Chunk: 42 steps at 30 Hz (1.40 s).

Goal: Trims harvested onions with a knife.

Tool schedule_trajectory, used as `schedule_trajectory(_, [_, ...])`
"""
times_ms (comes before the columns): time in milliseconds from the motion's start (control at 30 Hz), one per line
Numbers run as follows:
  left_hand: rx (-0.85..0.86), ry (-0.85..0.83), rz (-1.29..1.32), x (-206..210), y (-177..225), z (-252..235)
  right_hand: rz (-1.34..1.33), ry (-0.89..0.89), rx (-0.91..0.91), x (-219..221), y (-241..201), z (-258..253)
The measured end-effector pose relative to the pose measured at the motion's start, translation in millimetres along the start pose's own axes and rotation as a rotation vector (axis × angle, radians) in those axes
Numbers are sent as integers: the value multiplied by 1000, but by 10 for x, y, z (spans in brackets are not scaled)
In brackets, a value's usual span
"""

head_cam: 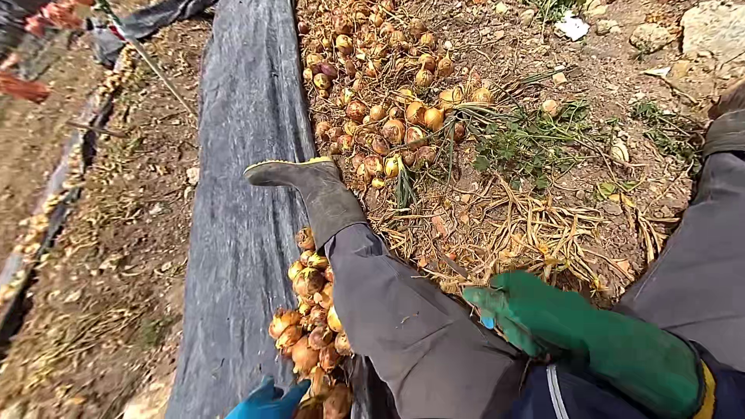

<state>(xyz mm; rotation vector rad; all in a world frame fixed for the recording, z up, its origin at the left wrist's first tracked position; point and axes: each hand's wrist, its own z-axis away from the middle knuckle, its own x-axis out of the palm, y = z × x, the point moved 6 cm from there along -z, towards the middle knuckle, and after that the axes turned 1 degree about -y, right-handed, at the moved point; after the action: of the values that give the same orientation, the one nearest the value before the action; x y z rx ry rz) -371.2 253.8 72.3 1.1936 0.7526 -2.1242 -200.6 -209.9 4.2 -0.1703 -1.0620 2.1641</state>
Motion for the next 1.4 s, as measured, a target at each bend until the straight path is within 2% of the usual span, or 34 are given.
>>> schedule_trajectory(67, [135,170,181,-172,555,-158,35,98,53,-278,208,-72])
schedule_trajectory(133, [341,389,312,-341,1389,-395,27,168,96,-485,348,-60])
schedule_trajectory(200, [558,522,316,-469,2262,-745,14,251,126,-643,422,-2])
schedule_trajectory(267, [708,582,254,-584,3055,-1147,-26,324,132,-745,525,58])
schedule_trajectory(333, [805,548,165,-715,3727,-1569,-74,406,134,-811,655,99])
schedule_trajectory(433, [936,475,-9,-746,4386,-2105,-162,500,120,-800,808,170])
schedule_trajectory(500, [910,356,-128,-824,4616,-1939,-222,537,114,-735,874,202])
schedule_trajectory(533, [791,101,-223,-970,4708,-1622,-229,539,111,-696,894,202])
schedule_trajectory(600, [644,-56,-214,-1086,4769,-1231,-225,513,96,-624,931,183])
schedule_trajectory(667, [533,-125,-126,-949,4659,-1358,-239,488,68,-584,926,155])
schedule_trajectory(700, [508,-55,-18,-787,4522,-1614,-242,480,59,-576,915,146])
schedule_trajectory(733, [545,282,192,-571,4374,-1964,-234,478,53,-598,902,138])
schedule_trajectory(767, [523,298,316,-472,4269,-2175,-221,481,54,-636,894,132])
schedule_trajectory(800, [493,208,430,-443,4160,-2179,-213,485,60,-677,895,124])
schedule_trajectory(867, [564,68,665,-388,3922,-1697,-206,485,65,-738,928,75])
schedule_trajectory(967, [898,-333,907,-169,3620,-529,-76,477,104,-786,859,12])
schedule_trajectory(1000, [981,-477,928,-89,3625,-197,2,473,118,-797,776,33])
schedule_trajectory(1067, [1039,-625,877,103,3640,312,161,485,120,-785,613,87])
schedule_trajectory(1200, [1019,-646,750,438,3673,738,337,444,61,-716,372,137])
schedule_trajectory(1300, [1028,-680,811,530,3717,830,206,408,29,-675,451,219])
schedule_trajectory(1400, [1056,-707,752,598,3749,920,149,407,-4,-574,496,275])
